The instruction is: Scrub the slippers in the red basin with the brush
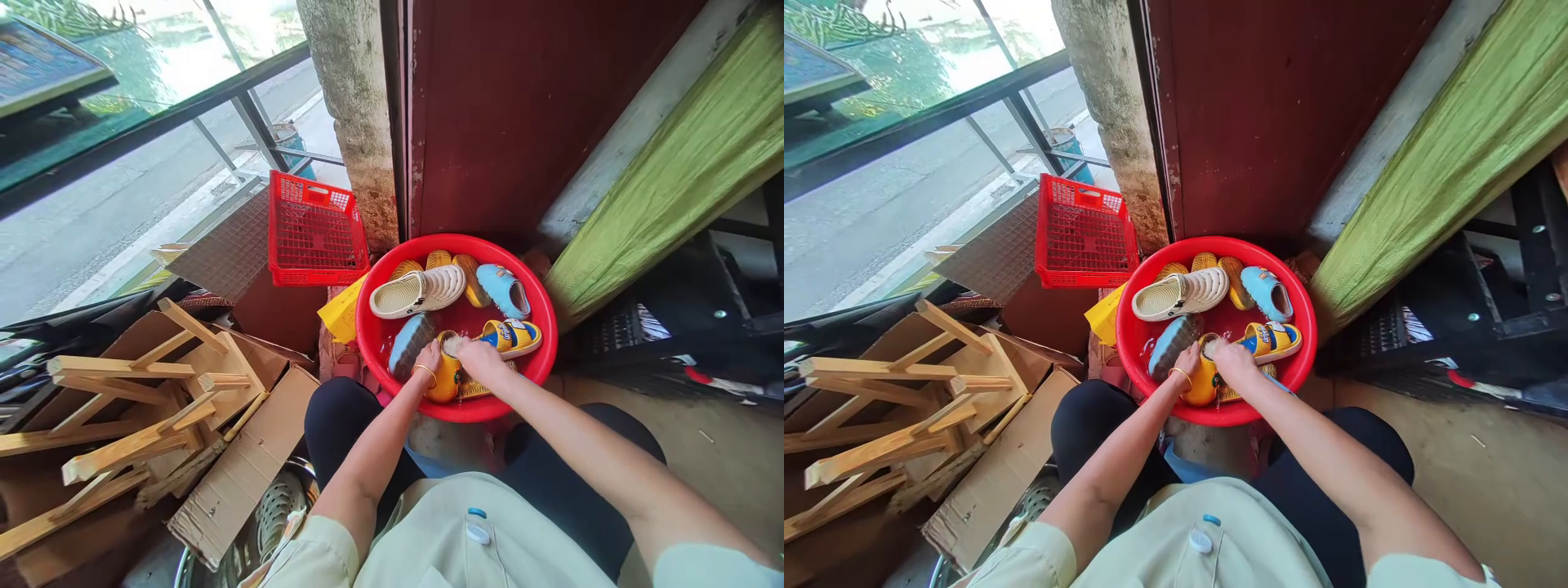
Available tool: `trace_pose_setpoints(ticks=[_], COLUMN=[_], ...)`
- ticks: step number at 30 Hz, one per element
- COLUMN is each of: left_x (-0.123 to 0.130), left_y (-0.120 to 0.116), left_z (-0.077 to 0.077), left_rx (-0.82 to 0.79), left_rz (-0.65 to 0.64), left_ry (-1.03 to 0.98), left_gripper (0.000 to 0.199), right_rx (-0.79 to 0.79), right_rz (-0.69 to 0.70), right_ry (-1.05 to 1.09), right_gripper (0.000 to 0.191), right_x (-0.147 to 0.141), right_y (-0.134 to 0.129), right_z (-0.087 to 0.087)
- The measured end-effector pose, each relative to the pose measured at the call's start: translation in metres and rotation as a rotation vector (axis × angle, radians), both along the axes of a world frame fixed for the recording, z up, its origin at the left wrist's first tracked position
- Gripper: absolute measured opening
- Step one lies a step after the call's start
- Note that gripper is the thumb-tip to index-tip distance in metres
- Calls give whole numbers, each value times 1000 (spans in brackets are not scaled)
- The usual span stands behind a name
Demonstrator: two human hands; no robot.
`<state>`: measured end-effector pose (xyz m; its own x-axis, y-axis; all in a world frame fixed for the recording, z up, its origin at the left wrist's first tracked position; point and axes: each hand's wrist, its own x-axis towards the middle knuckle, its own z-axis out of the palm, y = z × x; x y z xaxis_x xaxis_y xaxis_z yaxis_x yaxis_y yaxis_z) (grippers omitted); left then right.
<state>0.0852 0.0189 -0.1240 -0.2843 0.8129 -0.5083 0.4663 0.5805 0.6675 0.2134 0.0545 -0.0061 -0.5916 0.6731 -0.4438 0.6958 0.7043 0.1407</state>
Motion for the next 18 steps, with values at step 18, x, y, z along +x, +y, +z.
trace_pose_setpoints(ticks=[18], left_x=[2], left_y=[1], left_z=[-6], left_rx=[34], left_rz=[-29], left_ry=[-23], left_gripper=[51], right_rx=[-97], right_rz=[115], right_ry=[-10], right_gripper=[40], right_x=[34], right_y=[8], right_z=[2])
